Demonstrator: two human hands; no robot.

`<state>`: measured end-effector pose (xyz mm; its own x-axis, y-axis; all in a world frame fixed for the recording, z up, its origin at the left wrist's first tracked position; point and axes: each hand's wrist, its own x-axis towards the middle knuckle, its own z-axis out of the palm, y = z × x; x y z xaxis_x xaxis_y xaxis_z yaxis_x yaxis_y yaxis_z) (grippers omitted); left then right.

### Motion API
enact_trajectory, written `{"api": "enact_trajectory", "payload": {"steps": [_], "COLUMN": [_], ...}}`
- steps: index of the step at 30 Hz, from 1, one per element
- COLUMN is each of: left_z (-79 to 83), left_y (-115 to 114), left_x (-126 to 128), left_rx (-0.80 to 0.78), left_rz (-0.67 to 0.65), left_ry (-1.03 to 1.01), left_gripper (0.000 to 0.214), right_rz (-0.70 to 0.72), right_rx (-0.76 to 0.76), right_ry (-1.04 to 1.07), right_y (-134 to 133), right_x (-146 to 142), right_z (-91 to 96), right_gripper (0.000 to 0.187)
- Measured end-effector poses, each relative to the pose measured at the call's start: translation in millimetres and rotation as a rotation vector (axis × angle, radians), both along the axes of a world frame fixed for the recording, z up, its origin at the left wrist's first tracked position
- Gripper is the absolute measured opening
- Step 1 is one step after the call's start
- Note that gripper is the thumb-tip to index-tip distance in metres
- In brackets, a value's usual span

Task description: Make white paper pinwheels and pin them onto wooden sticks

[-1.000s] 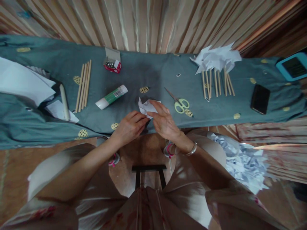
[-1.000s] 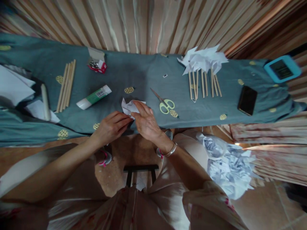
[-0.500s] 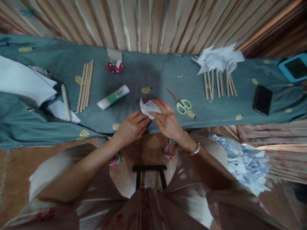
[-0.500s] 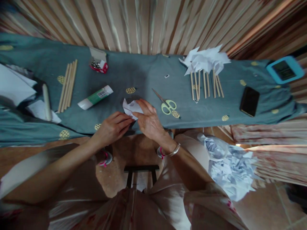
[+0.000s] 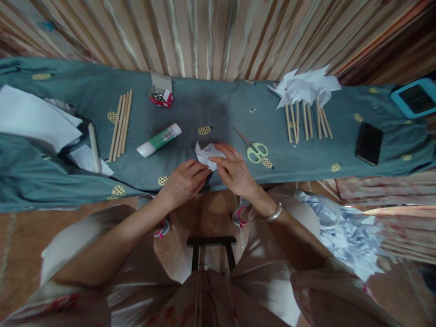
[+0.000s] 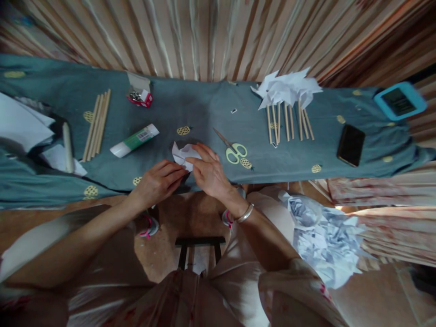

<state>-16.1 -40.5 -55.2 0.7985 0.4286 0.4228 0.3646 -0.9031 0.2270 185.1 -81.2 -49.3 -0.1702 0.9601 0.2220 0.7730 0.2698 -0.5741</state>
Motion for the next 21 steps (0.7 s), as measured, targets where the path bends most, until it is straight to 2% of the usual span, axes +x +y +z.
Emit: {"api": "enact_trajectory", "payload": {"steps": [13, 21], "left_z": [3.1, 11.6], "left_y": [5, 11], "left_x": [-11, -14], "left_rx": [0.025, 0.001], "left_rz": [0.051, 0.091], "left_ry": [0.078, 0.078], "left_gripper": [0.025, 0.023], "right_rz": [-0.11, -0.13], "right_rx": [0.002, -0.024], "right_ry": [0.046, 0.06], "right_y": [28, 20], "right_x": [14, 15], "right_z": [-4.8, 1.0], "right_gripper": [0.034, 0.031]}}
